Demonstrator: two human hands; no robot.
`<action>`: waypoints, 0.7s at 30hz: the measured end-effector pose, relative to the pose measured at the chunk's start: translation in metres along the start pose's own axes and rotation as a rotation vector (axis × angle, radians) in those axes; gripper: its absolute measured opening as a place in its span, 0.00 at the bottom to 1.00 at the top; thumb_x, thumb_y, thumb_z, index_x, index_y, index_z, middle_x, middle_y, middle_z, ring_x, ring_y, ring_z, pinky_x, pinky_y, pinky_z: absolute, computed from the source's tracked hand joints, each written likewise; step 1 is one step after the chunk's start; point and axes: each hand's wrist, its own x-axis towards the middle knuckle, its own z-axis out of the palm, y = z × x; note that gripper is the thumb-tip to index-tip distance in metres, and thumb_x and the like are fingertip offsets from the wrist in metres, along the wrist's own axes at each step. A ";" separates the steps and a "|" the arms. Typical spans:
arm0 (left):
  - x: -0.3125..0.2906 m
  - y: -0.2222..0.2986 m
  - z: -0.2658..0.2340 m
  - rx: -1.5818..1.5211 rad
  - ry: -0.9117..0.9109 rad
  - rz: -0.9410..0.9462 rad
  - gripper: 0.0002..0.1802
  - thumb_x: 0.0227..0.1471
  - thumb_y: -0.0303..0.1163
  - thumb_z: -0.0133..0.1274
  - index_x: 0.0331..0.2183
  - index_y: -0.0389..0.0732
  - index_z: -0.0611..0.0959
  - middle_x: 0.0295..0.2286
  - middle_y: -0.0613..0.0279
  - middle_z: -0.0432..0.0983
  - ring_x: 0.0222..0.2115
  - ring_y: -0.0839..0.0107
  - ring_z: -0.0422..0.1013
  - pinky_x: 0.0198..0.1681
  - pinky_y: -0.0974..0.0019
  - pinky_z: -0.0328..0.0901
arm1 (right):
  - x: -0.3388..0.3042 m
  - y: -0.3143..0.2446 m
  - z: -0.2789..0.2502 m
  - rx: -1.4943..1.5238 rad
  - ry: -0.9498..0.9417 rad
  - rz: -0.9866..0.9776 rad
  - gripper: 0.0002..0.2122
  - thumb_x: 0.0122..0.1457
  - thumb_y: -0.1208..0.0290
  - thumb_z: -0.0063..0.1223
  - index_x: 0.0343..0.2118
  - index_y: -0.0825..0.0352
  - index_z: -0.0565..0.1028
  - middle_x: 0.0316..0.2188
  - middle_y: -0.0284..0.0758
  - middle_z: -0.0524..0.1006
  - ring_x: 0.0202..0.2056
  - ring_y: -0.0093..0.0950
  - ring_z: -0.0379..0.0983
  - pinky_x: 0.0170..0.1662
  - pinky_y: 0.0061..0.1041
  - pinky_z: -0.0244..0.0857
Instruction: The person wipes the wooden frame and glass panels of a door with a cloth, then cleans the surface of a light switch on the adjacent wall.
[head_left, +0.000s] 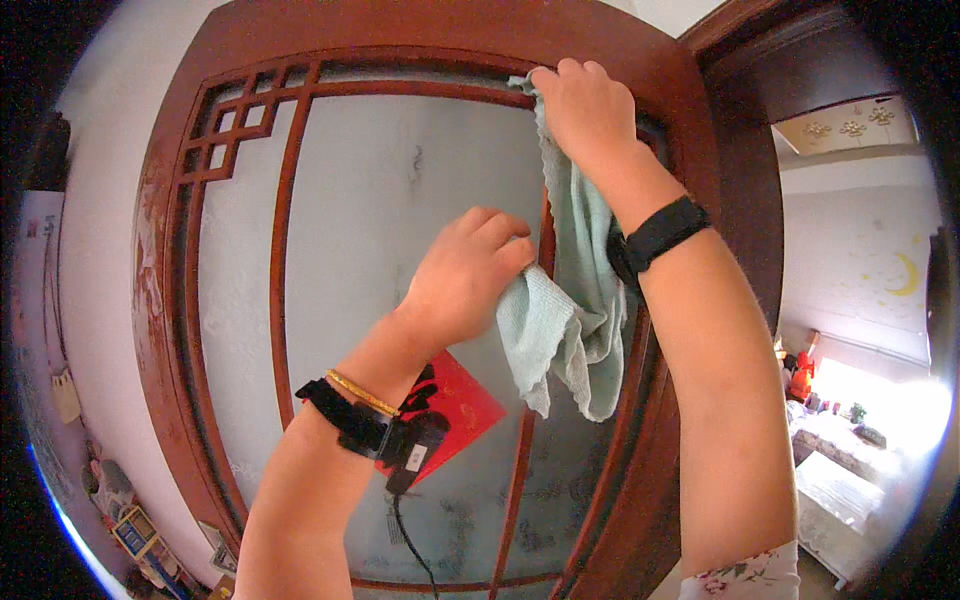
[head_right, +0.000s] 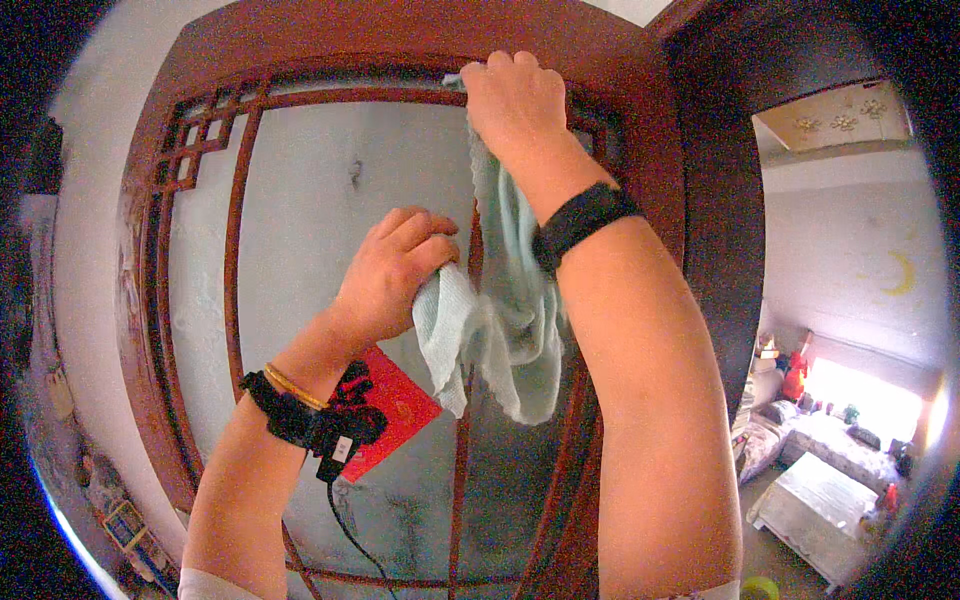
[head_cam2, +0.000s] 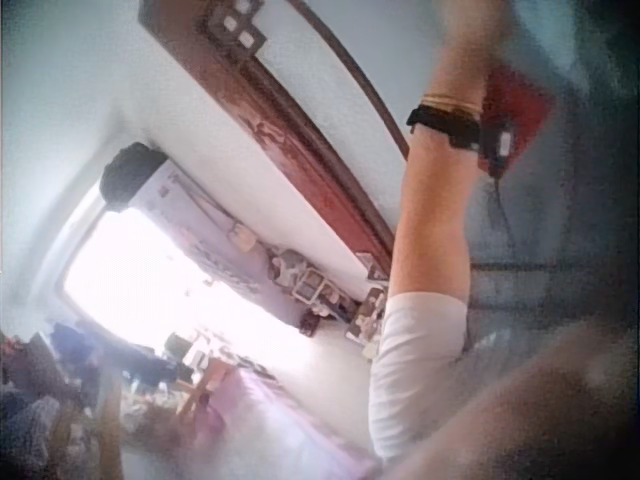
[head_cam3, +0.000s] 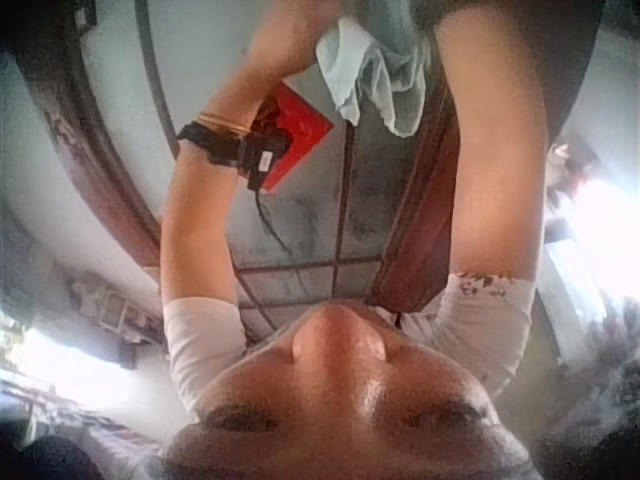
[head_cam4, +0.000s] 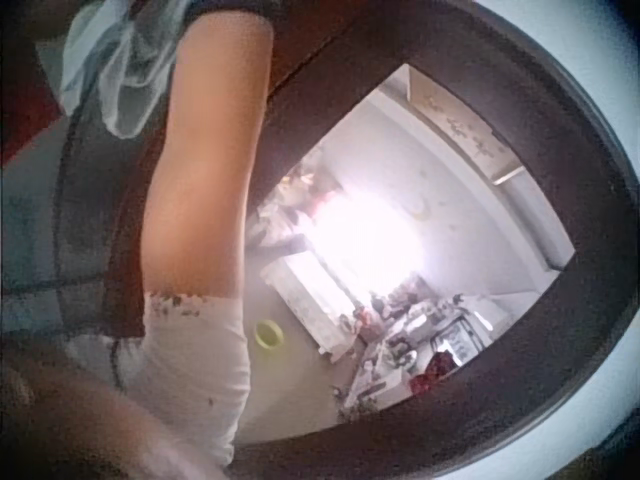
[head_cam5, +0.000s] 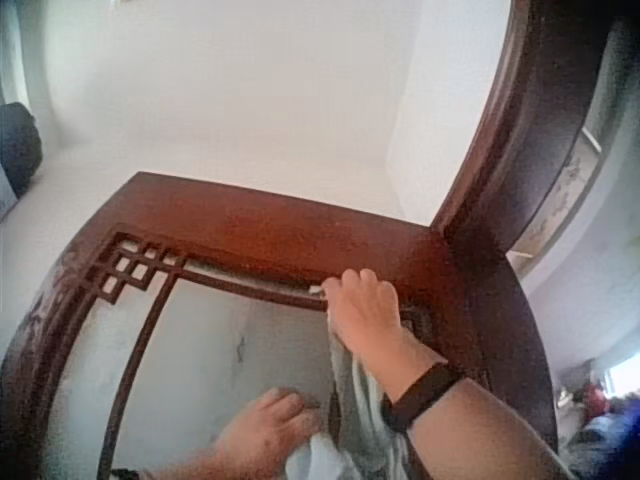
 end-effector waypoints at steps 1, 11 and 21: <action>-0.001 -0.001 0.002 -0.006 0.014 0.012 0.12 0.33 0.26 0.54 0.28 0.42 0.74 0.37 0.59 0.71 0.41 0.56 0.65 0.43 0.59 0.62 | -0.001 0.000 0.000 0.052 -0.057 0.029 0.11 0.51 0.72 0.44 0.36 0.57 0.75 0.31 0.35 0.73 0.35 0.37 0.71 0.39 0.36 0.65; -0.001 0.000 0.003 -0.039 0.003 -0.017 0.13 0.32 0.26 0.54 0.28 0.42 0.75 0.36 0.60 0.71 0.40 0.57 0.65 0.42 0.59 0.63 | -0.017 0.047 -0.003 0.360 0.035 0.527 0.12 0.50 0.70 0.42 0.36 0.58 0.77 0.36 0.37 0.74 0.40 0.37 0.71 0.41 0.38 0.66; -0.005 0.003 0.004 -0.026 0.003 -0.043 0.12 0.33 0.27 0.54 0.29 0.43 0.75 0.36 0.61 0.71 0.41 0.57 0.65 0.44 0.60 0.62 | -0.026 0.044 0.005 -0.211 0.072 -0.162 0.08 0.51 0.71 0.45 0.32 0.55 0.75 0.33 0.32 0.71 0.37 0.32 0.68 0.37 0.37 0.67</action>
